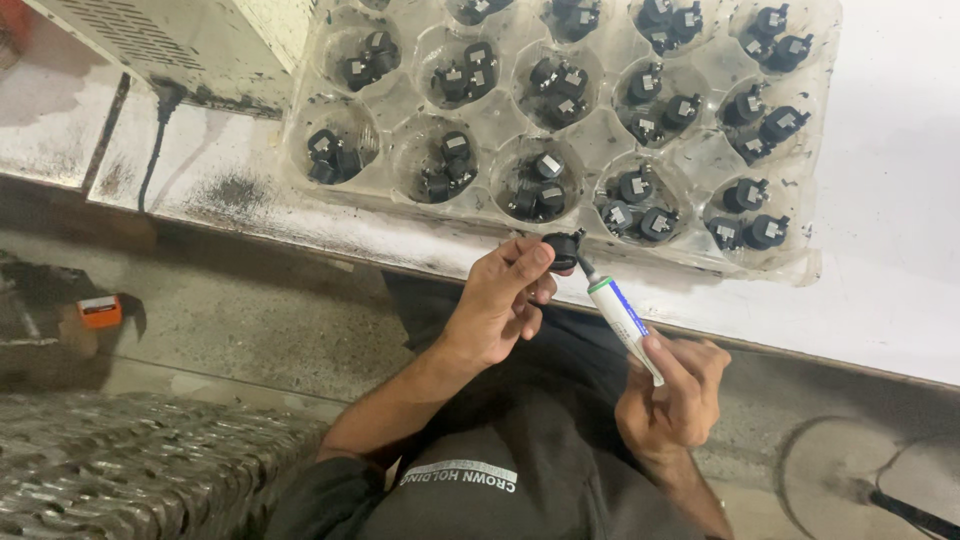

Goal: The person picks black plug-shaped components one at a time from a plastic tray, squeezes adhesive from a tube onto each component, and places the treated component back into the tray. The person repeats this cycle continuously across the workbench.

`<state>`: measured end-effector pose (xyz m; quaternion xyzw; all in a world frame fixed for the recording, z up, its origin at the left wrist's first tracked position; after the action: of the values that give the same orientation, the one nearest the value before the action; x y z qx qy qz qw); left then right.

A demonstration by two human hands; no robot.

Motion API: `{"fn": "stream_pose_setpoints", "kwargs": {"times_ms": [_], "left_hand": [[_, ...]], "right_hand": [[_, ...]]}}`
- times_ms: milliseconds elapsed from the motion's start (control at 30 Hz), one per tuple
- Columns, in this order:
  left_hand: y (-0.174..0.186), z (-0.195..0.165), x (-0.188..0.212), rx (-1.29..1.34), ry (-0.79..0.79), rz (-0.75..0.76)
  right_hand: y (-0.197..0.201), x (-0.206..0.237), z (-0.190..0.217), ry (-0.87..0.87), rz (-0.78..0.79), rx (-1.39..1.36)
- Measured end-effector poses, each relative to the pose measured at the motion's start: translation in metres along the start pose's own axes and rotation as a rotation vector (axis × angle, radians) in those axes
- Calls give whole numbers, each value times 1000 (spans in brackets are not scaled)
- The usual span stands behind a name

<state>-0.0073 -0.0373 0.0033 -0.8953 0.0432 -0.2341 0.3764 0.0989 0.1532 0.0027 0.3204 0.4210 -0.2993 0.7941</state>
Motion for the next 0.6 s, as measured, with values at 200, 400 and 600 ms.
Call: {"fn": "stream_pose_setpoints", "kwargs": {"times_ms": [200,400,600], "left_hand": [[-1,-47,-26,-124,-146,61],[-18,-127,-133,-915,-517,43],[-40,-164,-227,-1508,-1309,60]], "right_hand": [[-3,-3,-7,-39,-1,-7],[7,-7,-10,-120,-95,-40],[14,-11,-14,-163,-136,-71]]}}
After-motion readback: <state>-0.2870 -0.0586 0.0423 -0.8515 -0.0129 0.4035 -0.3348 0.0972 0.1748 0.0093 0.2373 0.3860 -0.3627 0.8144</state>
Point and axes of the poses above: each hand's wrist, its own x-axis away from the middle knuckle, its own y-axis out of the back of the hand, z = x × y, the point moved 1 cm from there along -x, towards the middle knuckle, and after that the axes turned 12 degrees about -z, right-handed, at the moved point
